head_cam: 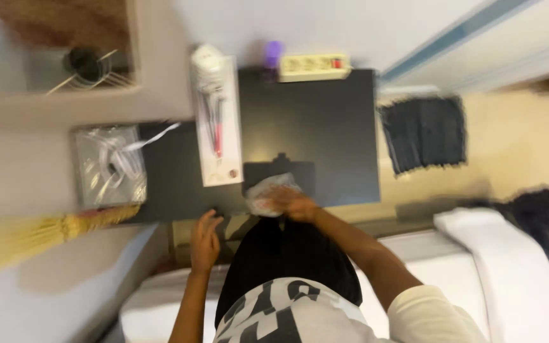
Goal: The person wipes a bedside table with a cloth, moving a power strip and a hair straightener box aside. They then wipe a massage chair and a small wooden table with a fan on it.
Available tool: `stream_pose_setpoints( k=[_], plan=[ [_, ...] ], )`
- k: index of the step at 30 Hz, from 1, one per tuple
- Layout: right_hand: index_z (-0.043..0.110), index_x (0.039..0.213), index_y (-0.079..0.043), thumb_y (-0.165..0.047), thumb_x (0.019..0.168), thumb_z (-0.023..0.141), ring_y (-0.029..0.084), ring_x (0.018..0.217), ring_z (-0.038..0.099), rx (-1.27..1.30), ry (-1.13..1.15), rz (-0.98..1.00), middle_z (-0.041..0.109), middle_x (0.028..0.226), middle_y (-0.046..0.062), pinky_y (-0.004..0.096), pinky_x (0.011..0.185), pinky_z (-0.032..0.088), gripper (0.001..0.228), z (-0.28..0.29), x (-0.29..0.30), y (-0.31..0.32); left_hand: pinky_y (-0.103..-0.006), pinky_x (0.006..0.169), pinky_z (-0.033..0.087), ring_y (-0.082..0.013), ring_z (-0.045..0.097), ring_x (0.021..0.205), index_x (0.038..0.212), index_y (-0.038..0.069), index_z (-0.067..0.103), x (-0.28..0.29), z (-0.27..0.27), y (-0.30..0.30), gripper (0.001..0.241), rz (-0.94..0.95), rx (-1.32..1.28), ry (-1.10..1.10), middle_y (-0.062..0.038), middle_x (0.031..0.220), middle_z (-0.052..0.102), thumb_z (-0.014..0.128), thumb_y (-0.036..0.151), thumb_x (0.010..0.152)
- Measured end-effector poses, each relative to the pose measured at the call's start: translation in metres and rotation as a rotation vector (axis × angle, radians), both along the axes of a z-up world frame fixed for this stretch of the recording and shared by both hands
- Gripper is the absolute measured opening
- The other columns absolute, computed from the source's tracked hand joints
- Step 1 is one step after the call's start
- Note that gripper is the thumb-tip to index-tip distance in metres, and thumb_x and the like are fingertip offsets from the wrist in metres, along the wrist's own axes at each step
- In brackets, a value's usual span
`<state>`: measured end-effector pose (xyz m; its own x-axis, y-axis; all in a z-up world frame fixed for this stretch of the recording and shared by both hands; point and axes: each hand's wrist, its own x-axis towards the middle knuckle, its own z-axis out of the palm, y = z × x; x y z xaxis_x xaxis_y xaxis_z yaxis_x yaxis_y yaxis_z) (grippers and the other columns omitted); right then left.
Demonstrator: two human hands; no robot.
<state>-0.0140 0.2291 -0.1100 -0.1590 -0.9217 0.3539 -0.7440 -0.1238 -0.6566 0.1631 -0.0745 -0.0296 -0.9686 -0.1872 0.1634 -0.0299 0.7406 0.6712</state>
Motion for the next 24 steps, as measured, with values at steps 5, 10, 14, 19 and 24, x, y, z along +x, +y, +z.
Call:
stream_pose_setpoints(
  k=[5,10,14,19,24],
  plan=[
    [0.042,0.158,-0.023,-0.008,0.104,0.034,0.038,0.153,0.027,0.661,0.136,-1.216,0.037,0.165,0.004,0.052,0.127,0.017,0.057,-0.009,0.002,0.185,-0.0459,0.106,0.049,-0.0297,0.059,0.127,0.124,0.018,0.069,-0.044,-0.011,0.064,0.05,-0.542,0.096,0.073,-0.008,0.137,0.061,0.055,-0.011,0.086],
    [0.035,0.159,-0.012,-0.015,0.106,0.032,0.03,0.152,0.026,0.777,0.177,-1.436,0.033,0.164,0.008,0.05,0.13,0.009,0.053,-0.062,0.026,0.172,-0.0566,0.108,0.043,-0.0441,0.048,0.133,0.136,0.007,0.058,-0.107,-0.024,0.138,0.045,-0.76,0.129,0.031,-0.022,0.145,0.05,0.053,-0.001,0.092],
    [0.023,0.164,-0.021,-0.027,0.109,0.034,0.03,0.158,0.013,0.267,-0.307,-1.272,0.016,0.172,0.002,0.048,0.132,0.006,0.056,0.063,0.069,0.056,-0.0628,0.116,0.034,-0.0524,0.023,0.148,0.156,0.004,0.033,-0.146,-0.037,0.174,0.081,-0.644,-0.137,-0.349,-0.029,0.164,0.018,0.071,0.012,0.086],
    [0.039,0.154,-0.043,-0.031,0.103,0.046,0.021,0.158,0.025,0.479,0.241,-1.256,0.031,0.167,-0.015,0.05,0.123,0.03,0.052,-0.027,0.065,0.142,-0.0688,0.116,0.028,-0.0527,0.014,0.151,0.159,0.009,0.026,-0.169,-0.051,0.192,0.108,-0.661,-0.257,-0.469,-0.028,0.167,0.007,0.084,0.034,0.071],
    [0.055,0.146,-0.026,0.001,0.083,0.061,0.032,0.104,0.061,0.503,0.127,-1.72,0.056,0.15,-0.002,0.043,0.095,0.053,0.07,-0.025,0.041,0.264,-0.0668,0.114,0.023,-0.05,0.001,0.153,0.161,0.015,0.015,-0.174,-0.088,0.194,0.106,-0.637,-0.38,-0.511,-0.025,0.169,-0.009,0.07,0.054,0.08]
  ],
)
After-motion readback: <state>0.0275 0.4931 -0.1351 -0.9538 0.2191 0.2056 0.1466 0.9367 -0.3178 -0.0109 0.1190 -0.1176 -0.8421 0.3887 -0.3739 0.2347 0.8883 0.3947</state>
